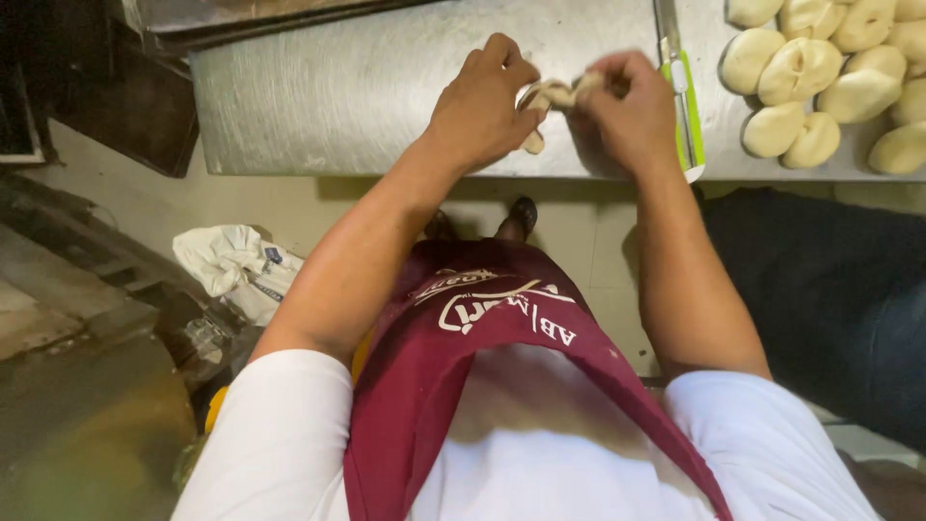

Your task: Shaping dough balls into pastries and placing them on a baking sheet

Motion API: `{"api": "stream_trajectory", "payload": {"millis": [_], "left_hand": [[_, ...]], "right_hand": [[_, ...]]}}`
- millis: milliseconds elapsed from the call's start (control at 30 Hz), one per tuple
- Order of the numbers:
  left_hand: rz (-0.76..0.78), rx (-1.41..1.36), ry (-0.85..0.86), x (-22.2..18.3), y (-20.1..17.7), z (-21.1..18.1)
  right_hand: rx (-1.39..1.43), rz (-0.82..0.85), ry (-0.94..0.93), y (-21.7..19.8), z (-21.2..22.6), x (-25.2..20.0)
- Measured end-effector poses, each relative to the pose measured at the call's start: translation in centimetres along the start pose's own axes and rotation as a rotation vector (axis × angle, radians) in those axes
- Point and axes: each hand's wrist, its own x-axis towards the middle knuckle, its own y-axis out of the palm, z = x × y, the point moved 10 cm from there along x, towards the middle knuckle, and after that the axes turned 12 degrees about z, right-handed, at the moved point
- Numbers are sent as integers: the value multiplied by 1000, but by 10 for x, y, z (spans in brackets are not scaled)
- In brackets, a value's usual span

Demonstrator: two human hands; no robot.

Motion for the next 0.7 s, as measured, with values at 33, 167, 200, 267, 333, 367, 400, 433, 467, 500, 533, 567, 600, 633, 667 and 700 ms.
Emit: {"api": "stream_trajectory", "payload": {"millis": [33, 167, 200, 267, 333, 367, 400, 433, 467, 500, 533, 567, 600, 633, 667, 700], "left_hand": [[73, 21, -18, 3, 4, -8], [164, -201, -85, 3, 7, -12], [176, -188, -81, 0, 8, -19], [179, -762, -276, -12, 16, -7], [132, -1055, -232, -16, 24, -1], [65, -1358, -183, -19, 25, 4], [60, -1360, -176, -19, 27, 10], [11, -1407, -145, -19, 26, 17], [-39, -1453, -113, -20, 23, 27], [-51, -1461, -107, -21, 20, 31], [-92, -1429, -113, -23, 14, 39], [-133, -1394, -117, -24, 4, 48], [-145, -1399, -109, -24, -2, 54], [-177, -1313, -65, -26, -16, 61], [-209, -1225, -23, -29, -30, 69], [-222, -1229, -30, -31, -39, 79]], "right_hand": [[39, 23, 66, 1, -10, -10], [161, 51, 197, 3, -35, -31], [175, 40, 200, 1, -33, -32], [265, 78, 172, 3, -22, -31], [314, 88, 152, 7, -13, -32], [352, 113, 125, 11, -5, -30], [346, 114, 120, 12, 4, -31], [447, 142, 101, 18, 16, -30], [548, 172, 84, 27, 28, -29], [537, 182, 79, 36, 23, -23], [699, 219, 36, 49, 22, -16], [861, 255, -9, 62, 22, -7], [850, 264, -15, 69, 27, -3], [963, 262, -27, 79, 33, 3], [1076, 259, -38, 90, 39, 10], [1074, 274, -34, 101, 56, 15]]}}
